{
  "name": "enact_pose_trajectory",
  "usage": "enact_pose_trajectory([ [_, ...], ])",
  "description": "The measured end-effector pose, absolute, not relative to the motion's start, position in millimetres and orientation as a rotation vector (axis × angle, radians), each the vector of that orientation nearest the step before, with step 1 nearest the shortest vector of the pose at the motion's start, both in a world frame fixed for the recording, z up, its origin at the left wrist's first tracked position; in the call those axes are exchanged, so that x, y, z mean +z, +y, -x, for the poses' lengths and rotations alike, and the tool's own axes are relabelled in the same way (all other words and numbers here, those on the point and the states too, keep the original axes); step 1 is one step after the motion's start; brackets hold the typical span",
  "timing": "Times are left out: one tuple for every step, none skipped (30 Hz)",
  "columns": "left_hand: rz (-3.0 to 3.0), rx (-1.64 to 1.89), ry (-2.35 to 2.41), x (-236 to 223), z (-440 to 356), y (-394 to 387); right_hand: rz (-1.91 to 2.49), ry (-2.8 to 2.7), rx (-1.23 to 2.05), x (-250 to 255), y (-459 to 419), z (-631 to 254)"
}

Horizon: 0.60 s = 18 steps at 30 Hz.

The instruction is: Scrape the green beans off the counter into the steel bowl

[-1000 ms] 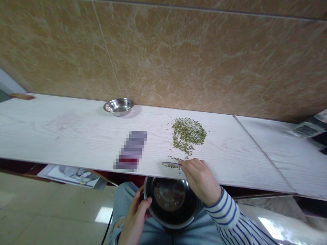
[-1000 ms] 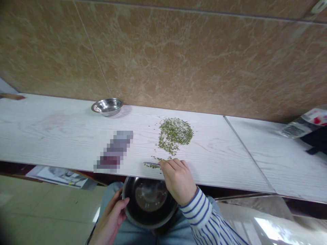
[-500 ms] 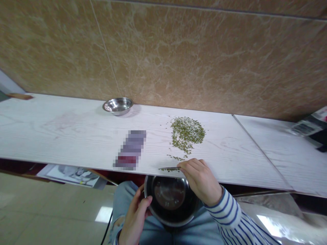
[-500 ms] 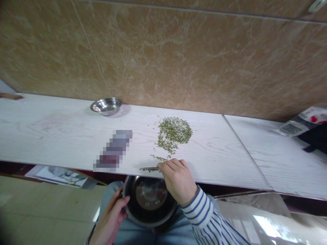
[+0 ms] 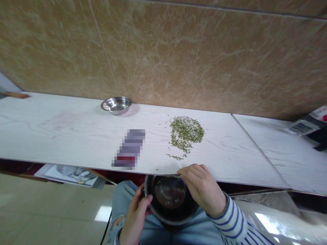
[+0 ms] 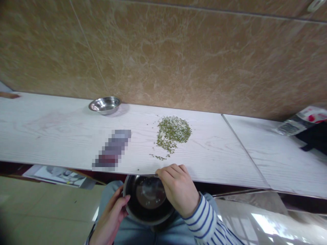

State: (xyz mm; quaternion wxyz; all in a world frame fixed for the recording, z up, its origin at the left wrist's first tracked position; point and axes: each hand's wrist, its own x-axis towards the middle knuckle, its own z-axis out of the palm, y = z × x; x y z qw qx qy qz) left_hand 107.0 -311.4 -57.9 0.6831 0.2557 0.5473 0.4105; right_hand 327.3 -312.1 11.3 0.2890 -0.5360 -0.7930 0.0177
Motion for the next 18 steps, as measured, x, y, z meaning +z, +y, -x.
enact_pose_trajectory([
  [-0.574,0.920,1.226,-58.0,-107.6,-311.5,1.427,-2.113,0.045,11.6,-313.5,-327.0],
  [-0.575,0.918,1.229,-58.2,-108.2,-311.6,1.423,-2.110,0.043,12.0,-314.7,-326.8],
  [-0.575,0.916,1.234,-58.4,-108.7,-311.6,1.421,-2.107,0.042,12.4,-315.8,-326.6],
  [-0.579,0.913,1.235,-58.6,-109.1,-311.6,1.421,-2.104,0.042,12.8,-316.7,-326.5],
  [-0.584,0.910,1.233,-58.9,-109.1,-311.5,1.422,-2.099,0.041,13.1,-317.4,-326.5],
  [-0.588,0.907,1.229,-59.4,-108.9,-311.5,1.424,-2.093,0.039,13.4,-317.7,-326.5],
  [-0.591,0.905,1.221,-60.0,-108.4,-311.4,1.429,-2.085,0.034,13.6,-317.5,-326.5],
  [-0.593,0.905,1.215,-61.0,-107.6,-311.3,1.435,-2.076,0.025,13.7,-316.9,-326.4],
  [-0.591,0.907,1.215,-62.3,-106.5,-311.3,1.444,-2.066,0.010,13.6,-315.7,-326.2],
  [-0.586,0.911,1.222,-63.9,-105.2,-311.4,1.456,-2.056,-0.007,13.3,-314.0,-325.8],
  [-0.579,0.916,1.235,-65.9,-103.7,-311.5,1.470,-2.049,-0.026,12.8,-311.7,-325.2],
  [-0.573,0.922,1.248,-68.0,-102.0,-311.6,1.485,-2.045,-0.047,12.2,-309.1,-324.2],
  [-0.569,0.927,1.263,-70.3,-100.2,-311.7,1.499,-2.045,-0.067,11.5,-306.2,-322.9],
  [-0.566,0.933,1.274,-72.4,-98.3,-311.9,1.510,-2.050,-0.086,10.7,-303.3,-321.4],
  [-0.562,0.939,1.279,-74.5,-96.2,-312.0,1.518,-2.058,-0.102,9.9,-300.5,-319.8],
  [-0.560,0.943,1.280,-76.3,-94.2,-312.1,1.520,-2.067,-0.114,9.1,-298.2,-318.2],
  [-0.563,0.947,1.281,-77.8,-92.1,-312.1,1.517,-2.076,-0.123,8.5,-296.5,-316.7],
  [-0.569,0.947,1.280,-79.2,-90.2,-312.0,1.512,-2.084,-0.126,7.9,-295.4,-315.4],
])
